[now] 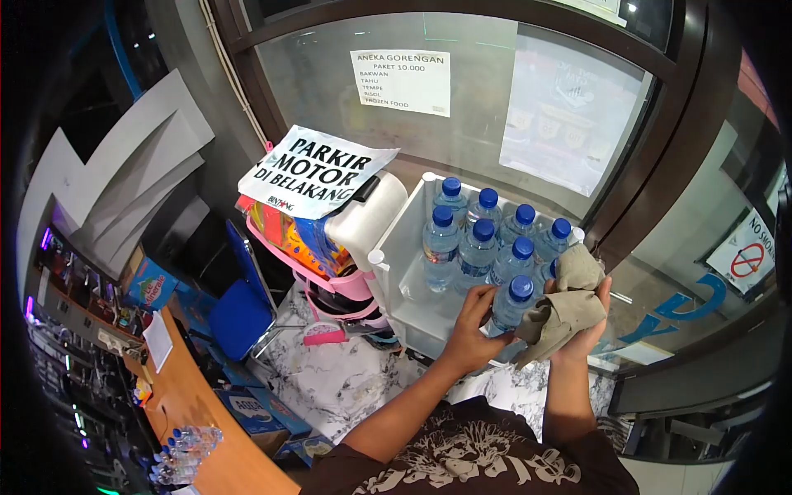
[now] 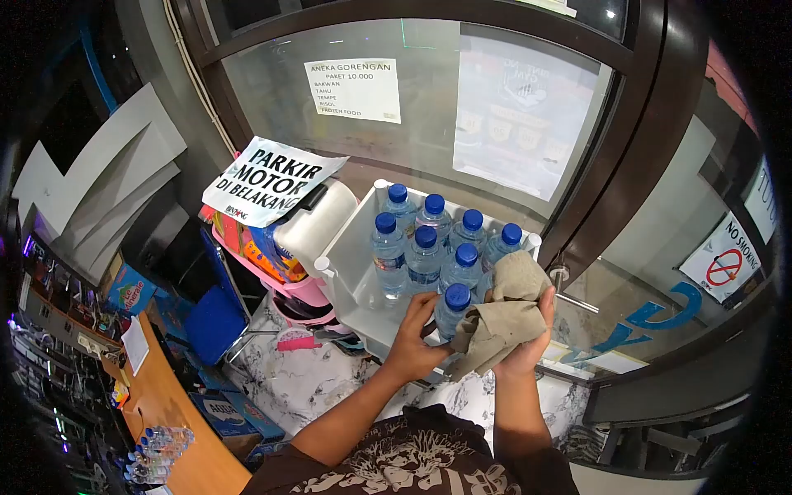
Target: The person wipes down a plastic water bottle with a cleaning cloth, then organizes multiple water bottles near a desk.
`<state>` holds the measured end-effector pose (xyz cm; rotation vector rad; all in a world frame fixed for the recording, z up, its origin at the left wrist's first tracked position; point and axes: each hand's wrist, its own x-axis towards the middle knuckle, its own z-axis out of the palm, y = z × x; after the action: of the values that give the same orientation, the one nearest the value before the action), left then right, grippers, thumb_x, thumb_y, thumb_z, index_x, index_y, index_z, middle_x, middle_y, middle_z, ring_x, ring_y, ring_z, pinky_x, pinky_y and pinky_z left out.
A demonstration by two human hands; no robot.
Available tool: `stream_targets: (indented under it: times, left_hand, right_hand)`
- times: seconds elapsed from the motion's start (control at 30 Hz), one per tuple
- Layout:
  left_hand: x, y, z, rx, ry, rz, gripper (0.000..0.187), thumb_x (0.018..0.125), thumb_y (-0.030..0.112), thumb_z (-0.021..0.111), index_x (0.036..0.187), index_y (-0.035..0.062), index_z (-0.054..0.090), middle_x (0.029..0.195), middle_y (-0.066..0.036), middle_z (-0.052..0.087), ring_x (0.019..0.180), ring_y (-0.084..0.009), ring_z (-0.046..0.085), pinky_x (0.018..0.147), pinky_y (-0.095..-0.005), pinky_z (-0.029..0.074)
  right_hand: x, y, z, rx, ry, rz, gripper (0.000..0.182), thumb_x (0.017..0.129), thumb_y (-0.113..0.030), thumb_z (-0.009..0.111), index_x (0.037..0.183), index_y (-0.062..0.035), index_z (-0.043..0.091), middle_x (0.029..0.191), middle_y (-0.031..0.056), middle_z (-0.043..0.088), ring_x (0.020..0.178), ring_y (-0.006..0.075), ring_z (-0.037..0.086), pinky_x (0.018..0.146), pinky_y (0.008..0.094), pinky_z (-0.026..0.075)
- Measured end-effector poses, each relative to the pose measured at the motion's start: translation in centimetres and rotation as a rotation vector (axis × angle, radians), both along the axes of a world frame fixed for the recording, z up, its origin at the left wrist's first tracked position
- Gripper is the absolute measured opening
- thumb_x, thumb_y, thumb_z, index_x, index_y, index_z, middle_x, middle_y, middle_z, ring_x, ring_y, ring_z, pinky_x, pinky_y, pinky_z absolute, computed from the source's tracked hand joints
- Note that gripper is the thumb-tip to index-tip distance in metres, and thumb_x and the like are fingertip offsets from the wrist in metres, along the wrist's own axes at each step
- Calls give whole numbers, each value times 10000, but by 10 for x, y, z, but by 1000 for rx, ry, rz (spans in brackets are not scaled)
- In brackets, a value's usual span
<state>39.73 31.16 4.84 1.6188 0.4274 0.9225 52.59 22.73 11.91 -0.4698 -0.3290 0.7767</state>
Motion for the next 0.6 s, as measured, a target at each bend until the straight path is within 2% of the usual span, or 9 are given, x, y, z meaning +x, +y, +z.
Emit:
stream_targets:
  times: [0.1,0.17,0.27,0.37,0.47,0.5,0.53,0.6]
  left_hand:
    - [-2,1,3,-48,81,-10,730,669,49,853,1309,41,501,1269,-82,465,1160,-210,547,957,-346,494]
    - [1,3,-16,-92,80,-44,711,687,54,842,1307,60,493,1294,-67,468,1179,-222,543,974,-381,501]
    - [-2,7,-20,10,86,-55,722,720,121,848,1329,65,464,1233,-90,528,1112,-229,584,946,-379,506]
    - [-6,7,-17,183,192,-46,714,798,220,794,1370,18,417,1266,-210,553,1136,-360,585,946,-394,479]
    - [-3,2,-14,271,238,-43,709,868,307,715,1404,-6,372,1305,-278,534,1181,-445,540,965,-443,457]
    - [-3,3,-15,268,275,-71,710,879,322,698,1409,-15,364,1318,-284,524,1186,-449,536,966,-448,454]
    - [-3,5,-17,267,312,-99,713,890,336,681,1413,-24,356,1331,-291,513,1191,-454,532,968,-454,452]
    - [-5,8,-16,289,329,-115,702,901,346,668,1410,-25,361,1318,-299,521,1184,-459,536,961,-452,451]
  right_hand:
    - [3,1,1,51,1,74,533,979,-510,461,1180,-33,587,1006,118,673,824,279,668,708,374,572]
    - [3,2,-2,14,16,-14,534,975,-510,462,1172,-30,591,984,122,676,807,286,669,692,374,571]
    - [2,2,1,4,54,-101,537,973,-510,460,1170,-27,589,964,126,677,784,291,670,679,378,570]
    - [3,-1,-5,44,-11,-155,542,983,-510,437,1207,-32,556,1012,121,663,837,278,673,697,380,573]
    - [16,-6,-19,128,-56,-193,553,978,-520,437,1215,-31,541,1038,121,654,862,277,670,704,383,571]
    - [18,-7,-19,160,-58,-202,558,973,-525,442,1209,-30,542,1037,122,654,860,280,669,702,385,569]
    - [18,-10,-11,251,-181,-36,570,955,-544,466,1187,-29,549,1032,126,652,848,298,662,690,395,562]
    - [25,-11,-13,229,-79,-85,577,946,-552,476,1174,-28,554,1029,131,652,841,315,655,670,403,556]
